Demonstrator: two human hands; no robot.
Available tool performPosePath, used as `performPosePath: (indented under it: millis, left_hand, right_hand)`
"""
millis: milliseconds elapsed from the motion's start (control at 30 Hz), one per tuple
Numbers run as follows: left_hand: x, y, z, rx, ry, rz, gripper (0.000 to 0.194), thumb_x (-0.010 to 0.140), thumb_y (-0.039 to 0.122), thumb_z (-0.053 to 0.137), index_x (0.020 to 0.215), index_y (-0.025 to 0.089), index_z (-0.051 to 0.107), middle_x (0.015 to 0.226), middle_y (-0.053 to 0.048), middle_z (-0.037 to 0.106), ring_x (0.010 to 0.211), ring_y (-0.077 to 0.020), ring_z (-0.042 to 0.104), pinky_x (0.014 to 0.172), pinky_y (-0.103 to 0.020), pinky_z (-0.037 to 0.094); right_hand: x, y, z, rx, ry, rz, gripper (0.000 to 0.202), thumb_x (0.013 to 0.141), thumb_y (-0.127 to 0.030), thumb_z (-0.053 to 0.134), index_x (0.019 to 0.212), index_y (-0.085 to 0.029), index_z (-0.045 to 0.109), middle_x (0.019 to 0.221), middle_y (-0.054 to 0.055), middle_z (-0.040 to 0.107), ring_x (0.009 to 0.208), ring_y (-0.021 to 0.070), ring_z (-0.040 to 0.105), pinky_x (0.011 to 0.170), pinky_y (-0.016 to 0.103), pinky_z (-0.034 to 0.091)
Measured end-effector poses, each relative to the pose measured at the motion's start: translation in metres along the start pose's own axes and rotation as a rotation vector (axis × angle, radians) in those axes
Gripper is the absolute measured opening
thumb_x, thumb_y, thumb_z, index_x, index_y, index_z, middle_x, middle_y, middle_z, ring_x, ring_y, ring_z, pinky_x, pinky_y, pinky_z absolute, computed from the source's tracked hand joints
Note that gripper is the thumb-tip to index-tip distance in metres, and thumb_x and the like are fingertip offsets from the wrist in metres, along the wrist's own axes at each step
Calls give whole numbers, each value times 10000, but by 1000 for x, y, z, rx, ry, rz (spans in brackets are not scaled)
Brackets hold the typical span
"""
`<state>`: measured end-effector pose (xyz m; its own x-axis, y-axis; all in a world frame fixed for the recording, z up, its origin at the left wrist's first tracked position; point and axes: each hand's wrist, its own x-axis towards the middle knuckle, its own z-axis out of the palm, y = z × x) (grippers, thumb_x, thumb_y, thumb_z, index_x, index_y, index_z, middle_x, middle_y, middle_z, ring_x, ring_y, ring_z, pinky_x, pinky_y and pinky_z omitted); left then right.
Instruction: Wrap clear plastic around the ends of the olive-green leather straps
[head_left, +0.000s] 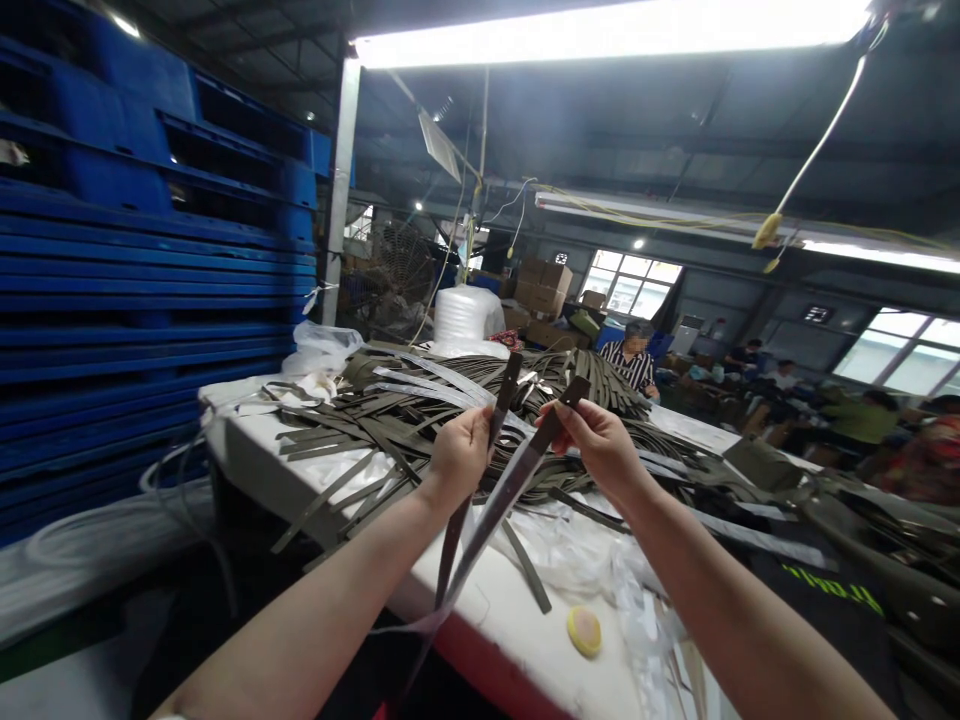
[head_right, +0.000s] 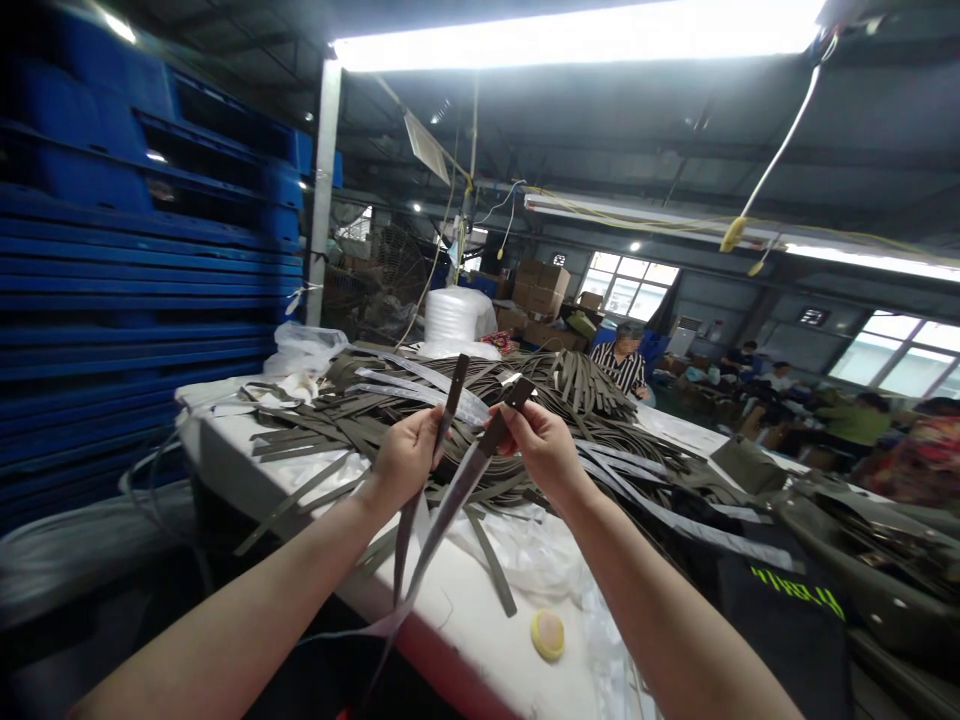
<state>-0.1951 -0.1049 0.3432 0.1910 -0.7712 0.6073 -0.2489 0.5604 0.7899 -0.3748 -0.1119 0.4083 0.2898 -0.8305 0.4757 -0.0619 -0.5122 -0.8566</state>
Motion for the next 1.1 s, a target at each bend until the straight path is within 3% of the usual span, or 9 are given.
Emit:
performPosePath:
  millis: [100, 267, 400, 567, 733, 800, 967, 1100]
  left_hand:
    - [-3, -6, 3, -50, -72, 9, 575, 921, 643, 406, 656, 153, 547, 503, 40, 413, 469, -96, 371, 470, -224, 268]
    - [-8, 0, 9, -259, -403, -85, 500, 708, 591, 731, 704, 104, 617, 597, 27, 473, 543, -81, 398, 496, -191, 281]
    - [-7, 1, 14, -338, -300, -118, 461, 714, 545, 731, 702, 93, 642, 606, 4, 519, 565, -92, 433, 533, -197, 348]
    - [-4, 2, 18, -341, -294, -99, 465, 740, 537, 706, 624, 95, 617, 535, 30, 420, 505, -64, 326, 470, -186, 249]
    - [6, 9, 19, -333, -204, -21, 352, 784, 436, 685, 829, 91, 739, 656, -21, 606, 597, -116, 506, 557, -208, 407]
    - [9, 11, 20, -308, -204, -3, 340, 784, 429, 686, 815, 96, 748, 671, -24, 628, 606, -121, 527, 566, -208, 426]
    - [7, 16, 24, -324, -275, -18, 364, 791, 461, 672, 734, 104, 715, 563, 15, 532, 496, -78, 420, 463, -180, 339]
    - [6, 20, 27, -322, -233, -36, 380, 773, 476, 681, 700, 104, 673, 570, 14, 530, 492, -78, 410, 439, -177, 326]
  right_hand:
    - [2, 4, -4, 5, -9, 16, 459, 753, -596, 697, 849, -148, 688, 727, 49, 689, 499, 96, 515, 483, 232, 432]
    - [4, 8, -6, 29, -11, 21, 432, 718, -585, 734, 732, -160, 659, 602, 8, 618, 480, 98, 495, 476, 232, 407]
    - [6, 8, -12, 38, -9, 31, 418, 736, -577, 724, 799, -164, 703, 702, 30, 671, 511, 99, 516, 503, 236, 424]
    - [8, 8, -12, 7, -29, 51, 423, 715, -570, 744, 794, -154, 746, 724, 48, 695, 600, 127, 559, 583, 253, 450]
    - [3, 8, -4, 9, -147, 95, 416, 695, -549, 758, 824, -153, 770, 780, 54, 725, 726, 162, 618, 714, 285, 484]
    - [4, 7, -4, 17, -131, 100, 414, 682, -529, 773, 855, -154, 764, 794, 52, 730, 715, 152, 618, 685, 267, 483]
    - [10, 5, -9, 36, 68, 47, 477, 676, -523, 774, 981, -160, 721, 737, 42, 716, 536, 121, 560, 492, 238, 447]
    - [5, 7, -3, -15, 51, 62, 458, 701, -558, 736, 901, -147, 740, 661, 26, 672, 487, 105, 520, 454, 234, 455]
